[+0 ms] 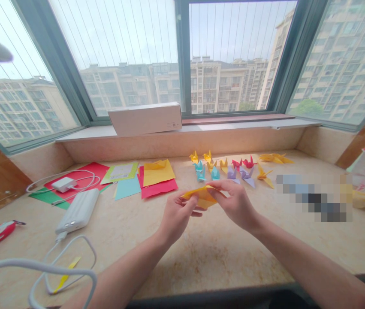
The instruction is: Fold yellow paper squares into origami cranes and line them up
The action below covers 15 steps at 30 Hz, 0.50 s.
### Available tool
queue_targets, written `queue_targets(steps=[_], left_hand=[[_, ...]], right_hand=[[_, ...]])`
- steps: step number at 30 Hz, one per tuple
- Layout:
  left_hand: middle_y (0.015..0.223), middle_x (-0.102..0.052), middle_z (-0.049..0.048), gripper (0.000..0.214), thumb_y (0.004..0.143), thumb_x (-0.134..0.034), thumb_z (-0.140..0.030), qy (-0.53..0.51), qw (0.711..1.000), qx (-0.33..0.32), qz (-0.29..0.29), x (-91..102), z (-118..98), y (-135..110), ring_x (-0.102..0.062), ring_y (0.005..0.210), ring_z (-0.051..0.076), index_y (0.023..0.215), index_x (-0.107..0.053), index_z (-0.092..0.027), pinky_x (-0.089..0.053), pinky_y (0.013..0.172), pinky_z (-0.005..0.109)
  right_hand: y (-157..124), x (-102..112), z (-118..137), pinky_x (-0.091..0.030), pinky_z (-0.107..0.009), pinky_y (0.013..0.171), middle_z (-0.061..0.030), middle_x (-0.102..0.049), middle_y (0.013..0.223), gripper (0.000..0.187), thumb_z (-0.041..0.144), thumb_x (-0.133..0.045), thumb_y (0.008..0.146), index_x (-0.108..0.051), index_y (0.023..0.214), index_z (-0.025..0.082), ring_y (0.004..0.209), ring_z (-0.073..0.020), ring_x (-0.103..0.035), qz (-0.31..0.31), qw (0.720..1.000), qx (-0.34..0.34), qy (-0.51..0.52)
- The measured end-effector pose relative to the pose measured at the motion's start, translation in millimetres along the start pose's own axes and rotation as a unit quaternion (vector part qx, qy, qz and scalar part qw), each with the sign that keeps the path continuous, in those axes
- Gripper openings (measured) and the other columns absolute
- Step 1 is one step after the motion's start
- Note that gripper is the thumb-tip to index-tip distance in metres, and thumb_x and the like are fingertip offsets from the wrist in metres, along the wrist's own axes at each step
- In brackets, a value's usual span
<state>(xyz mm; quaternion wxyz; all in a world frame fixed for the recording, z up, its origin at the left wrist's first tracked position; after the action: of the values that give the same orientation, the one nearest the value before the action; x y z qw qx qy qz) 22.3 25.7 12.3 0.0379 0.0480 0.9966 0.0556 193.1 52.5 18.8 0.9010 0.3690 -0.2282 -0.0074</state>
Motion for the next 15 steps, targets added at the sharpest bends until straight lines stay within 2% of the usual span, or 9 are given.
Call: queue_targets(steps=[10,15], left_hand=[[0.087,-0.076,0.0101,0.031,0.08,-0.069,-0.038,0.058,0.997,-0.047,0.007,-1.8,-2.1,-3.2,-0.073,0.073,0.022,0.095,-0.075,-0.011,-0.059,0.062,0.028],[0.085,-0.076,0.0098,0.03,0.08,-0.07,-0.038,0.075,0.996,-0.05,-0.011,0.7,0.3,-2.8,-0.073,0.076,0.023,0.094,-0.076,-0.012,-0.059,0.064,0.028]], right_hand=[[-2.4,2.4,1.8,-0.052,-0.038,0.076,-0.0045,-0.076,0.086,0.01,0.024,-0.066,0.086,-0.072,0.093,0.023,0.078,-0.0227,-0.067,-0.034,0.997,0.037,-0.052],[-3.5,2.9,7.7,-0.05,-0.039,0.079,-0.0036,-0.076,0.083,0.012,0.018,-0.063,0.087,-0.072,0.095,0.022,0.076,-0.0222,-0.068,-0.032,0.992,0.093,-0.075]])
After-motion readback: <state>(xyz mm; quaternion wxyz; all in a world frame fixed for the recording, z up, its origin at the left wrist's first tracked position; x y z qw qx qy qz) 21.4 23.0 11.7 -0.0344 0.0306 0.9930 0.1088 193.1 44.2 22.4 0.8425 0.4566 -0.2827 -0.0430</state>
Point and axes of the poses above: each hand's wrist, its own y-axis towards the middle knuckle, its own x-axis out of the back of the hand, z = x × y, the point moved 3 cm from there along y, towards the middle knuckle
